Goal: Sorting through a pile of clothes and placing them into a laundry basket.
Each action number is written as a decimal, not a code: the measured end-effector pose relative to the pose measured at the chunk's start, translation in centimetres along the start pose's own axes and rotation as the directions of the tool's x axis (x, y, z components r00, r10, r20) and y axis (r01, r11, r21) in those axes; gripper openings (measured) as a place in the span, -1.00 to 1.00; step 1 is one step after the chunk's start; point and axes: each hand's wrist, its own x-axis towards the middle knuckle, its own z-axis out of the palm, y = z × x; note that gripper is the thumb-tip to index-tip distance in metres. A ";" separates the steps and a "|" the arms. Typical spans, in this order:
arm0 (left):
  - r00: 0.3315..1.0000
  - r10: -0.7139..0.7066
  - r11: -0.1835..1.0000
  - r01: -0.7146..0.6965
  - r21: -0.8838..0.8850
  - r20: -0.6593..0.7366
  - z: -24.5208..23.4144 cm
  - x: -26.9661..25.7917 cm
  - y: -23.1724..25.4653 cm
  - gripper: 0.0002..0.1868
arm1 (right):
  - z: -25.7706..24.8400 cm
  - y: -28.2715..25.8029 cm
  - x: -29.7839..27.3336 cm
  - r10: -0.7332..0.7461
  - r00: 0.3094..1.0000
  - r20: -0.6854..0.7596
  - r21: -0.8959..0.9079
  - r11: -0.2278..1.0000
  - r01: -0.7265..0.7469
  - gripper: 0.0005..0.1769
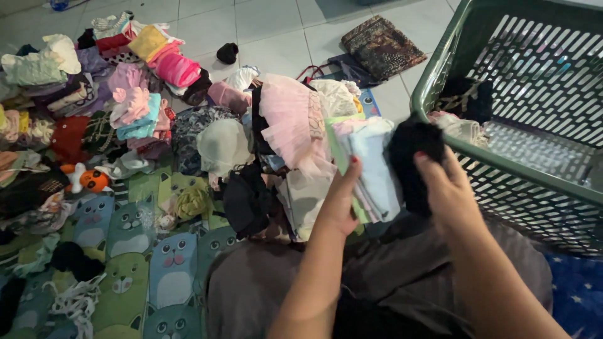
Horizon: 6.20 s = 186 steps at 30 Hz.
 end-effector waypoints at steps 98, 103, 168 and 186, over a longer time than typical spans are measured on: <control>0.937 0.306 -0.331 -0.062 0.942 0.169 16.6 22.3 1.2 -0.49 | -21.7 11.5 33.1 0.396 0.858 -0.327 -0.037 0.902 -0.430 -0.31; 0.949 0.269 -0.357 -0.058 0.932 0.162 17.0 21.8 1.7 -0.45 | -20.2 11.3 31.7 0.216 0.826 -0.521 -0.577 0.624 -0.528 0.19; 0.869 0.409 0.519 -0.471 0.713 0.277 9.6 13.8 -2.7 -0.50 | -4.0 -5.5 7.5 -0.331 0.942 -0.061 -0.877 0.468 0.107 -0.77; 0.965 0.209 0.680 -0.260 0.686 0.158 10.0 7.5 -0.8 -0.45 | -4.3 -3.1 5.6 -0.726 0.661 0.192 -0.885 0.163 0.436 -0.88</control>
